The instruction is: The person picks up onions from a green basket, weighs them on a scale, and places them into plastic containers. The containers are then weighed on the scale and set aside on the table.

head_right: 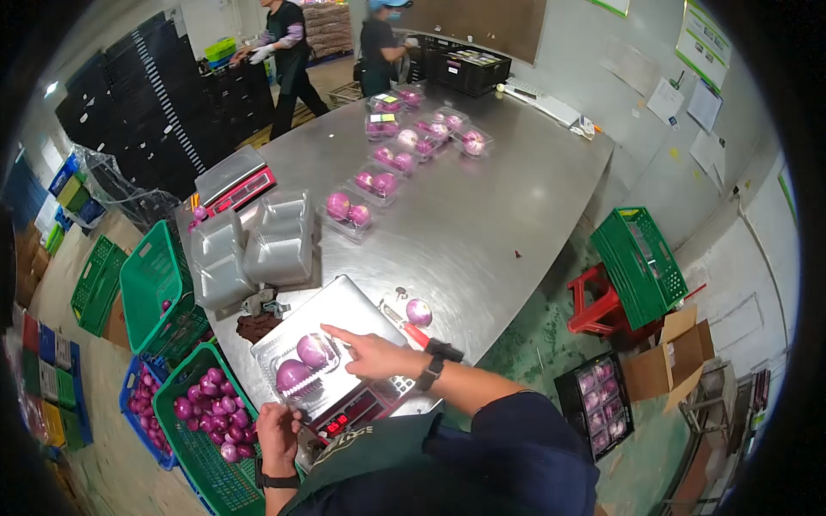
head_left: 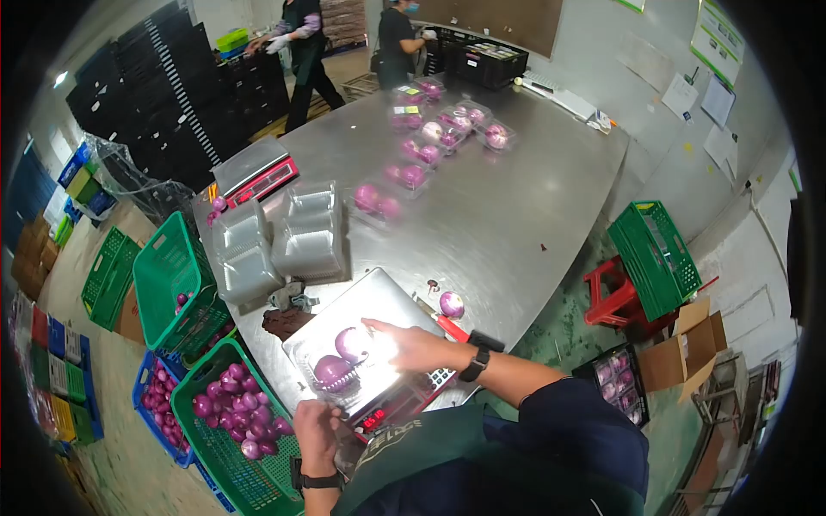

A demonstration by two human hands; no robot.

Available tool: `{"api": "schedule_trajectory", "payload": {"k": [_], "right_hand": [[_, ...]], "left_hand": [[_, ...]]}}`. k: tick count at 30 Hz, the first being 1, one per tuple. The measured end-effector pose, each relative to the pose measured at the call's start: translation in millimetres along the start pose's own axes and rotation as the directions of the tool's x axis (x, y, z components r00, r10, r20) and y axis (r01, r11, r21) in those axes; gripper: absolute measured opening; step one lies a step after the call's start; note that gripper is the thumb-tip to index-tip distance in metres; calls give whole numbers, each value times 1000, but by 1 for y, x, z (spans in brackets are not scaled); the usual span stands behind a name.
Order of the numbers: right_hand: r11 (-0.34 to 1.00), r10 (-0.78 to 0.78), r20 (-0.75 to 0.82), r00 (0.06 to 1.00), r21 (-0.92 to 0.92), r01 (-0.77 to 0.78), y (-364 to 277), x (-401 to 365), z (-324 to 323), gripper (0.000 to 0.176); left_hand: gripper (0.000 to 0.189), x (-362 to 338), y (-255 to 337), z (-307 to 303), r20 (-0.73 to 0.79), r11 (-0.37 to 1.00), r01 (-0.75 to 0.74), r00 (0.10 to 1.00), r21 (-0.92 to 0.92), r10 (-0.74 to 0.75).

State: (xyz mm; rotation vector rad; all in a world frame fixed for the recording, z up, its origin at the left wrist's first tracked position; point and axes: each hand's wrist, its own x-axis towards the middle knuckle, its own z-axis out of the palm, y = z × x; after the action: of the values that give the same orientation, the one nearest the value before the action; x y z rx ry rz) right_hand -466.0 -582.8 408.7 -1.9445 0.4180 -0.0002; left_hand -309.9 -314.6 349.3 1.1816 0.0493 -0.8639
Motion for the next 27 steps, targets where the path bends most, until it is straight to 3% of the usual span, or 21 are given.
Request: {"api": "schedule_trajectory", "payload": {"k": [1, 4, 8, 11, 13, 15, 17, 18, 19, 21, 24, 27], "right_hand": [[1000, 1, -8, 1000, 4, -1, 8, 2, 8, 79], [965, 54, -117, 992, 261, -22, 37, 10, 23, 53], [972, 135, -128, 983, 211, -106, 44, 7, 18, 51], [936, 244, -55, 968, 276, -220, 44, 4, 0, 52], [894, 193, -26, 981, 417, -165, 56, -1, -11, 58], [930, 172, -75, 982, 342, -136, 62, -2, -28, 62], [847, 202, -119, 972, 519, -113, 82, -4, -37, 61], [865, 205, -154, 966, 490, -106, 89, -3, -45, 57], [880, 213, -185, 959, 463, -106, 94, -5, -49, 54], [853, 309, -193, 931, 488, -182, 78, -9, -63, 55], [850, 328, -198, 924, 490, -196, 82, -4, -68, 55], [856, 337, -206, 919, 474, -207, 89, 0, -65, 54]], "left_hand": [[6, 4, 1, 1, 5, 1000, 2, 1000, 7, -2], [8, 8, 3, 6, -9, 994, -43, 999, 98, 44], [13, 16, -8, 8, 19, 979, -94, 996, 180, 92], [26, 16, -6, 30, -38, 992, -85, 995, 98, 89], [42, 18, -3, 45, -6, 988, -73, 997, 136, 74], [42, 17, 0, 55, 18, 992, -56, 998, 109, 54], [33, 28, -9, 43, 8, 989, -57, 998, 140, 56], [29, 31, -11, 38, 19, 993, -67, 998, 97, 65], [27, 27, -8, 40, -30, 995, -97, 995, 34, 98], [36, 28, 0, 35, -118, 983, -87, 987, 161, 107], [43, 27, 13, 32, -232, 963, -107, 958, 248, 166], [44, 27, 19, 45, -243, 959, -149, 948, 239, 208]]}}
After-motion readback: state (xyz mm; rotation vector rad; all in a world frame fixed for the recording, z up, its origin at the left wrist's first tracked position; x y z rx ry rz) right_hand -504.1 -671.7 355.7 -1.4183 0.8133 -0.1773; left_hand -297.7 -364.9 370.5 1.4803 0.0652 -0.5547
